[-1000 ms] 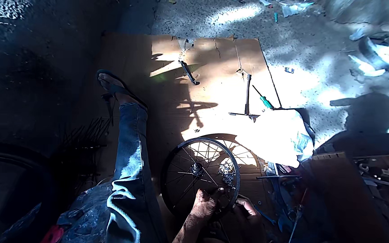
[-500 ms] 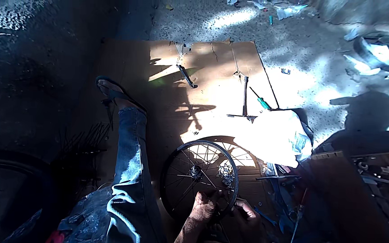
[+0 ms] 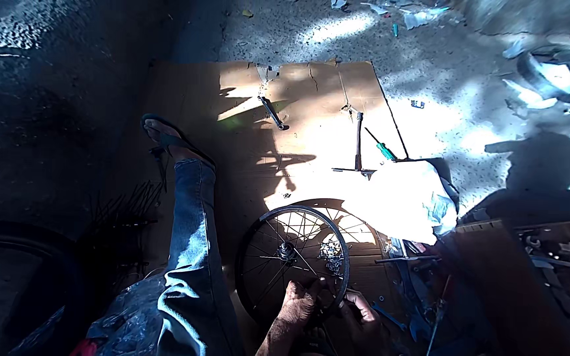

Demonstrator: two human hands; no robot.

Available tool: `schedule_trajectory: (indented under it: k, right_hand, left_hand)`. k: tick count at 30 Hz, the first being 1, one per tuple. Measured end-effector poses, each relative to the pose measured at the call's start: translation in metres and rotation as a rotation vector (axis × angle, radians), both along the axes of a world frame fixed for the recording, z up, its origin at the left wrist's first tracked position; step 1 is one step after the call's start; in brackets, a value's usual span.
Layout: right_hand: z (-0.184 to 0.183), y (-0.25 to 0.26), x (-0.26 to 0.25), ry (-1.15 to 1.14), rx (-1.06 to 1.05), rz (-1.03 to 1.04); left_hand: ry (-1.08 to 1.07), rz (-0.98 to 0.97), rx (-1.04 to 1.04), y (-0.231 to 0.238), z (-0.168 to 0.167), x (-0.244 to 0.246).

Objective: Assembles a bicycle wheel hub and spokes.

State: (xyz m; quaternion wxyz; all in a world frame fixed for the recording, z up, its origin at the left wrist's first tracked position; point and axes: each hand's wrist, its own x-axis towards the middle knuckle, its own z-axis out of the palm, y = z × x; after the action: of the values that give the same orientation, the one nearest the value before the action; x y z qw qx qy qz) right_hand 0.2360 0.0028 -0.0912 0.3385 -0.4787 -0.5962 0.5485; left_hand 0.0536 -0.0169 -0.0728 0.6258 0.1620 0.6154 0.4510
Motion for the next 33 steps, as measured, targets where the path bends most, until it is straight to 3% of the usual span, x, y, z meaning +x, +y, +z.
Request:
schedule_trajectory:
  k: [33]
  right_hand:
    - [0.0035,-0.0035,-0.0006,-0.016,-0.022,0.009]
  left_hand:
    - [0.064,-0.024,-0.018,-0.0014,0.0005,-0.001]
